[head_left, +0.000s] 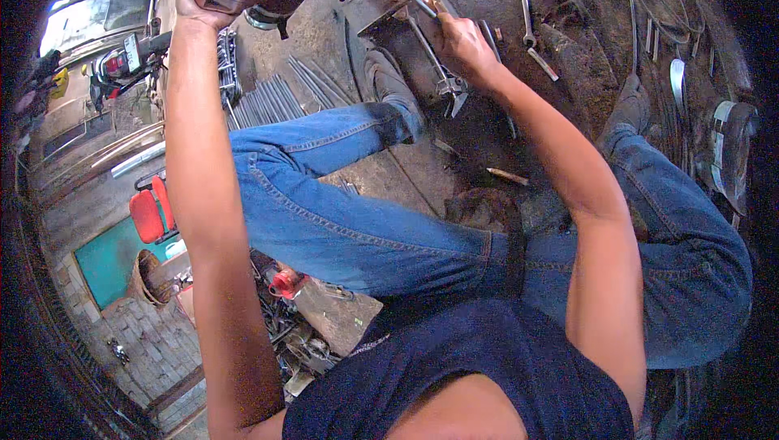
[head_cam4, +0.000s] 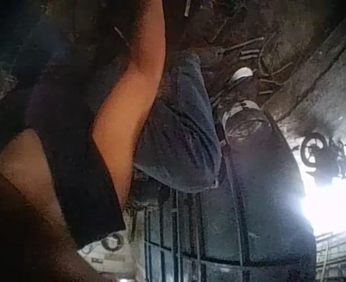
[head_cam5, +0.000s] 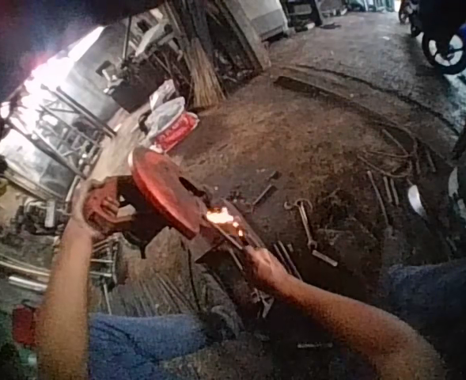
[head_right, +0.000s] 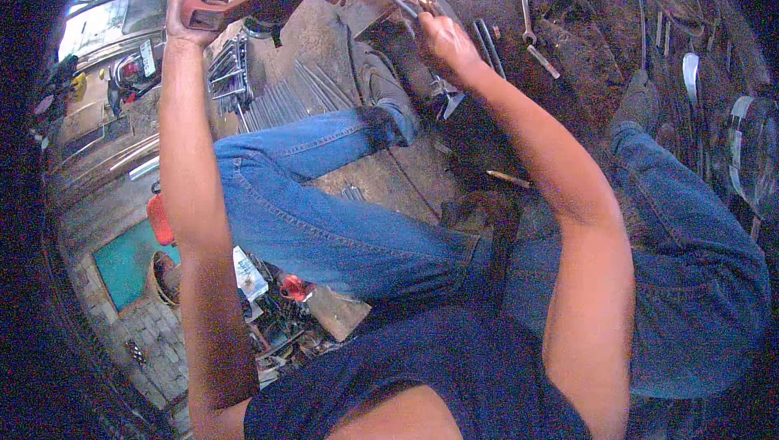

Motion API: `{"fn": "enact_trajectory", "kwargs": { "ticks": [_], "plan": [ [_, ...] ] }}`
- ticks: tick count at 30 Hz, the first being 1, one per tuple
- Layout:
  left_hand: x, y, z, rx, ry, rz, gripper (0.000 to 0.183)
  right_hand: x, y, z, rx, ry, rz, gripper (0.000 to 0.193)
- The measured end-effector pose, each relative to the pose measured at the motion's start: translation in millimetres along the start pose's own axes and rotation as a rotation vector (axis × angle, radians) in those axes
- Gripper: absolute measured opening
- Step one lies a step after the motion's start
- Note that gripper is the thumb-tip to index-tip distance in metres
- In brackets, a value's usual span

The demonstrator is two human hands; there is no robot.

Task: Cutting metal rods into pieces using a circular abrasive saw.

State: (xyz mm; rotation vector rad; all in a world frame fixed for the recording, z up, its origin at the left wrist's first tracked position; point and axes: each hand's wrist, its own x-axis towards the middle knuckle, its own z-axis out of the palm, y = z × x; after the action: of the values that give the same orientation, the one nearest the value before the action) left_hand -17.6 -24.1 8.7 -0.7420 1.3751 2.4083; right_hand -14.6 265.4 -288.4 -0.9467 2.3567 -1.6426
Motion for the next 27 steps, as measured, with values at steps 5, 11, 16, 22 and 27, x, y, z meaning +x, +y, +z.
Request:
{"fn": "enact_trajectory", "kwargs": {
  "ticks": [5,11,16,22,27],
  "plan": [
    [2.1,8.8,-14.1,-0.176,0.069,-0.073,0.032,6.2,-10.5,2.6,0.126,-0.115,0.274,0.027],
    [-2.7,-3.6,-0.9,0.341,0.352,0.219,0.036,10.9,12.3,9.3,0.434,-0.166,0.396,0.040],
    [-3.7,-5.4,2.7,0.344,0.294,0.193,0.039,14.1,33.2,15.1,0.420,-0.005,0.411,0.033],
    [-1.7,-3.4,-6.0,0.193,0.276,0.145,0.042,11.0,20.9,-2.6,0.464,-0.061,0.314,0.031],
    [-0.1,-0.2,-8.3,0.055,0.211,0.084,0.046,13.2,22.4,-0.8,0.504,-0.117,0.471,0.034]
  ]
}}
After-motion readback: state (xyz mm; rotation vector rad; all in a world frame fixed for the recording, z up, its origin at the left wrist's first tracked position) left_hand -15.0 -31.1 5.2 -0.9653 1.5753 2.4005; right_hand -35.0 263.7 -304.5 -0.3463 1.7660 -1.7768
